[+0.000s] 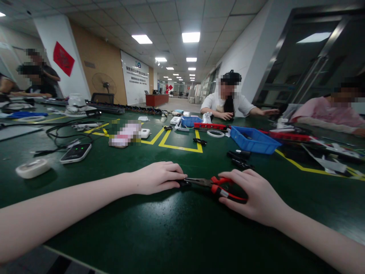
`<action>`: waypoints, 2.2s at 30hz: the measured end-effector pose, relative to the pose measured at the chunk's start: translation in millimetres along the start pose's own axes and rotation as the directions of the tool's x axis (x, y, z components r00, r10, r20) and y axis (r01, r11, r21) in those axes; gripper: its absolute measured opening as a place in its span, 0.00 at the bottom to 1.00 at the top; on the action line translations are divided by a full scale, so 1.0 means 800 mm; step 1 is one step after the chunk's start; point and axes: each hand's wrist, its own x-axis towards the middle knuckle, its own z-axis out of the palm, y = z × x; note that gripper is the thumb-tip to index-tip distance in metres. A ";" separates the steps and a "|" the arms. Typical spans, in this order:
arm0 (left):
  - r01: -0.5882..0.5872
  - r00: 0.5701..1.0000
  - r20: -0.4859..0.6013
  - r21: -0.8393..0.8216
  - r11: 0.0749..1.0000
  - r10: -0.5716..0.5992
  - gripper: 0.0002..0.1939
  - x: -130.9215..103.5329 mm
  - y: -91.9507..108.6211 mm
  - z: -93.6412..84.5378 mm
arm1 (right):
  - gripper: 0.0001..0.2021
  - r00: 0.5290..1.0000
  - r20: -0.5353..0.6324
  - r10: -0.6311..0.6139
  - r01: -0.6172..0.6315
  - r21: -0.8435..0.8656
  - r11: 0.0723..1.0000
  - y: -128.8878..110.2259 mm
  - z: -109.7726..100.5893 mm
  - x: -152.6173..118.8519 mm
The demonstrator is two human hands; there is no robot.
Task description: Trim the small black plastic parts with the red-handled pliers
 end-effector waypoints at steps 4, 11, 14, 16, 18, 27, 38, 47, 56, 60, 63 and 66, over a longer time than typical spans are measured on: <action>0.012 1.000 0.015 -0.011 1.000 -0.012 0.17 0.000 0.000 -0.002 | 0.22 0.998 -0.047 -0.047 0.045 -0.043 0.998 -0.002 -0.001 0.001; 0.018 1.000 0.000 -0.067 0.998 -0.018 0.16 -0.001 0.000 -0.002 | 0.22 0.992 -0.085 -0.096 0.089 -0.086 0.992 -0.002 0.000 0.001; 0.023 1.000 -0.018 -0.076 0.997 -0.025 0.16 -0.001 0.001 0.000 | 0.22 0.994 -0.071 -0.080 0.074 -0.075 0.994 0.000 0.000 0.000; 0.021 0.999 -0.025 -0.067 0.998 -0.023 0.16 0.000 0.000 0.001 | 0.23 0.995 -0.067 -0.069 0.065 -0.066 0.996 0.001 0.000 0.000; 0.018 1.000 -0.024 -0.052 0.998 -0.019 0.17 0.000 0.000 0.002 | 0.23 0.995 -0.073 -0.070 0.066 -0.060 0.996 0.001 0.000 0.000; 0.025 1.000 -0.008 -0.029 0.999 -0.025 0.18 0.000 0.002 0.000 | 0.21 0.996 -0.066 -0.058 0.056 -0.027 0.998 0.001 0.000 0.002; 0.004 1.000 -0.004 -0.038 0.999 -0.004 0.18 -0.001 0.000 -0.001 | 0.21 0.990 -0.099 -0.096 0.089 -0.076 0.993 -0.002 0.001 0.001; -0.005 1.000 0.002 -0.037 0.999 0.005 0.17 -0.002 -0.001 -0.002 | 0.21 0.983 -0.117 -0.144 0.129 -0.130 0.983 -0.003 0.000 0.000; 0.007 1.000 0.001 -0.022 1.000 -0.007 0.18 -0.001 0.000 0.000 | 0.20 0.992 -0.085 -0.095 0.090 -0.051 0.995 0.001 0.002 0.002; -0.004 1.000 -0.016 -0.030 1.000 0.004 0.19 -0.001 0.000 0.000 | 0.20 0.994 -0.072 -0.079 0.078 -0.014 0.997 0.001 0.002 0.001; -0.017 1.000 -0.025 -0.039 0.999 0.016 0.19 -0.002 -0.001 0.000 | 0.19 0.997 -0.046 -0.059 0.060 0.026 0.998 0.002 0.002 0.001; -0.030 0.999 -0.019 -0.035 0.999 0.030 0.20 -0.002 -0.001 0.000 | 0.19 0.999 -0.011 -0.037 0.037 0.066 0.997 0.004 0.003 0.002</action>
